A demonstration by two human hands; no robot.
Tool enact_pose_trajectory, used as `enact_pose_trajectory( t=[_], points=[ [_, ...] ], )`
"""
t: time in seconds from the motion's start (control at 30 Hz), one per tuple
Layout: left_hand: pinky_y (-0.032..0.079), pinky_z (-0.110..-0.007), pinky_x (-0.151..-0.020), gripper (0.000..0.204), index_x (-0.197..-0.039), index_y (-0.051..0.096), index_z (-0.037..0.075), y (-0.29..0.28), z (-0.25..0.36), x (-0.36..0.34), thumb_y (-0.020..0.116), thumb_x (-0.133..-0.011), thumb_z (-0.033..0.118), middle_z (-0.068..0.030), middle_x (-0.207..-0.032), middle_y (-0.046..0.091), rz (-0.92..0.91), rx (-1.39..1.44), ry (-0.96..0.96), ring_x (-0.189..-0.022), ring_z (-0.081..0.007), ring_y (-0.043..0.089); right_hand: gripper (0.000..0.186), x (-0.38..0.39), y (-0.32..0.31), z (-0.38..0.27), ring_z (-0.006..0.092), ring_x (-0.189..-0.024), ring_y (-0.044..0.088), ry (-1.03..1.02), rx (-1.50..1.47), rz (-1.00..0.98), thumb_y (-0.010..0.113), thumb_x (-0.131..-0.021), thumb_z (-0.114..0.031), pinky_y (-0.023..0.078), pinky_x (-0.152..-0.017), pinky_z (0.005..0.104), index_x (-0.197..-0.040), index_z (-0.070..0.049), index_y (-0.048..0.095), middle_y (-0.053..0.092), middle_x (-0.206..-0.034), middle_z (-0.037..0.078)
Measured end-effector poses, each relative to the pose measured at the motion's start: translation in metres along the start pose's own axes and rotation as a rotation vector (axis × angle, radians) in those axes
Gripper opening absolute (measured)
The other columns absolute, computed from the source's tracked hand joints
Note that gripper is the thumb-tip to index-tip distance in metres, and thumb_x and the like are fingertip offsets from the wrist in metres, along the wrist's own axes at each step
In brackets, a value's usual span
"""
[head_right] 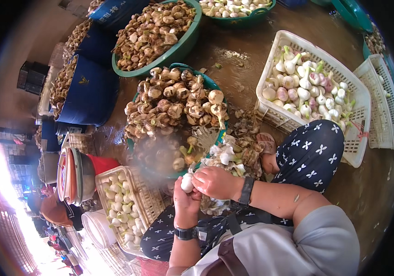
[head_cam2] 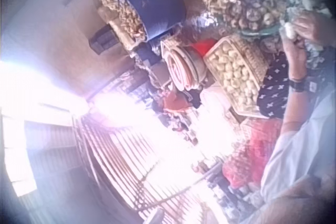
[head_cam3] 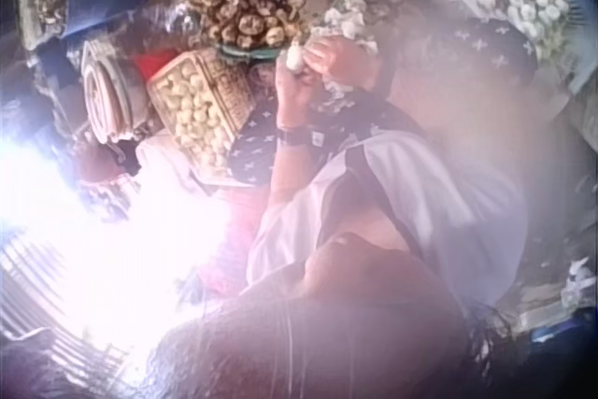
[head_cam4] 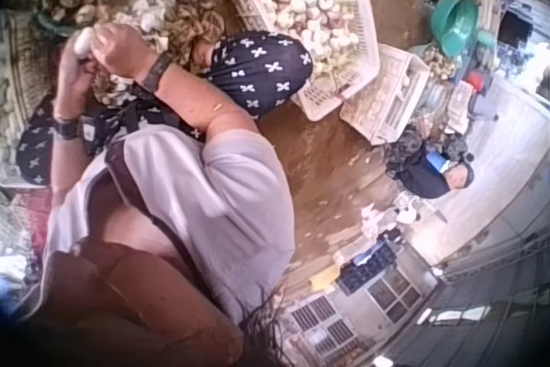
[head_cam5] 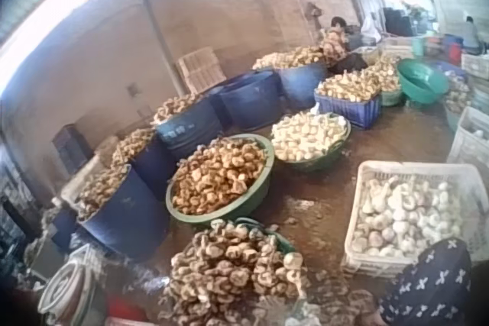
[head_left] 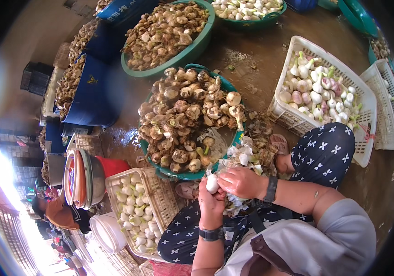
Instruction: The person peels garlic bulbs by hand, taking them from a green tub, removing their outer skins, and placing the cleaned garlic bulbs into a plastic crate.
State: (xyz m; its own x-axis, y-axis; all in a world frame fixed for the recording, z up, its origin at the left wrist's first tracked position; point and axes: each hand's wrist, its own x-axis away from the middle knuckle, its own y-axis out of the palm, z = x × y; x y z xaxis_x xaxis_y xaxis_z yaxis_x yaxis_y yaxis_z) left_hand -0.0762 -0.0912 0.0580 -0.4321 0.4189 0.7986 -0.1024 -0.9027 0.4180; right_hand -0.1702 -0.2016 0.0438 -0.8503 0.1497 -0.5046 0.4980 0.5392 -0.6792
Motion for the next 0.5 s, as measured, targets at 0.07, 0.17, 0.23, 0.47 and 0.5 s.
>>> enact_pose_trajectory(
  t=[0.07,0.17,0.23,0.47,0.5],
  points=[
    [0.036,-0.022,-0.039,0.029,-0.083,0.052,0.007,0.000,0.000,0.001,0.040,-0.092,0.032,-0.0031,-0.060,0.052,0.004,-0.039,0.006,-0.046,-0.0117,0.046,0.012,-0.001,0.001,-0.001,0.0226,-0.072,0.056,-0.026,0.066,-0.002,0.059,-0.069,-0.015,0.047,-0.060,0.0328,-0.076,-0.006,0.055,0.052,-0.074,0.004],
    [0.035,-0.022,-0.039,0.027,-0.083,0.052,0.007,-0.008,-0.001,-0.004,0.041,-0.092,0.030,-0.0030,-0.061,0.052,-0.067,-0.107,-0.025,-0.047,-0.0116,0.046,0.011,-0.004,0.003,0.009,0.0241,-0.066,0.055,0.036,-0.154,0.057,0.061,-0.068,-0.016,0.045,-0.056,0.0341,-0.071,-0.006,0.056,0.052,-0.069,0.005],
    [0.035,-0.023,-0.039,0.024,-0.086,0.052,0.006,-0.013,0.001,-0.003,0.044,-0.091,0.028,-0.0039,-0.064,0.053,-0.116,-0.115,-0.049,-0.047,-0.0119,0.046,0.013,-0.006,0.001,0.019,0.0257,-0.064,0.054,0.241,-0.195,0.069,0.063,-0.068,-0.016,0.044,-0.055,0.0343,-0.069,-0.005,0.056,0.052,-0.067,0.006],
    [0.047,-0.024,-0.052,0.027,-0.108,0.050,0.003,-0.023,0.001,0.000,0.052,-0.088,0.022,-0.0071,-0.092,0.059,-0.274,-0.146,-0.038,-0.070,-0.0145,0.059,0.014,-0.007,-0.004,0.037,0.0090,-0.084,0.057,0.974,-1.360,0.055,0.062,-0.080,-0.010,0.047,-0.070,0.0252,-0.091,-0.002,0.063,0.063,-0.091,0.011],
    [0.050,-0.026,-0.058,0.029,-0.111,0.049,0.003,-0.032,0.003,-0.006,0.050,-0.089,0.022,-0.0076,-0.096,0.059,-0.340,-0.148,-0.013,-0.075,-0.0160,0.060,0.014,-0.006,-0.004,0.033,0.0090,-0.084,0.057,0.974,-1.359,0.055,0.062,-0.080,-0.010,0.047,-0.070,0.0252,-0.091,-0.002,0.063,0.063,-0.091,0.011]
  ],
)
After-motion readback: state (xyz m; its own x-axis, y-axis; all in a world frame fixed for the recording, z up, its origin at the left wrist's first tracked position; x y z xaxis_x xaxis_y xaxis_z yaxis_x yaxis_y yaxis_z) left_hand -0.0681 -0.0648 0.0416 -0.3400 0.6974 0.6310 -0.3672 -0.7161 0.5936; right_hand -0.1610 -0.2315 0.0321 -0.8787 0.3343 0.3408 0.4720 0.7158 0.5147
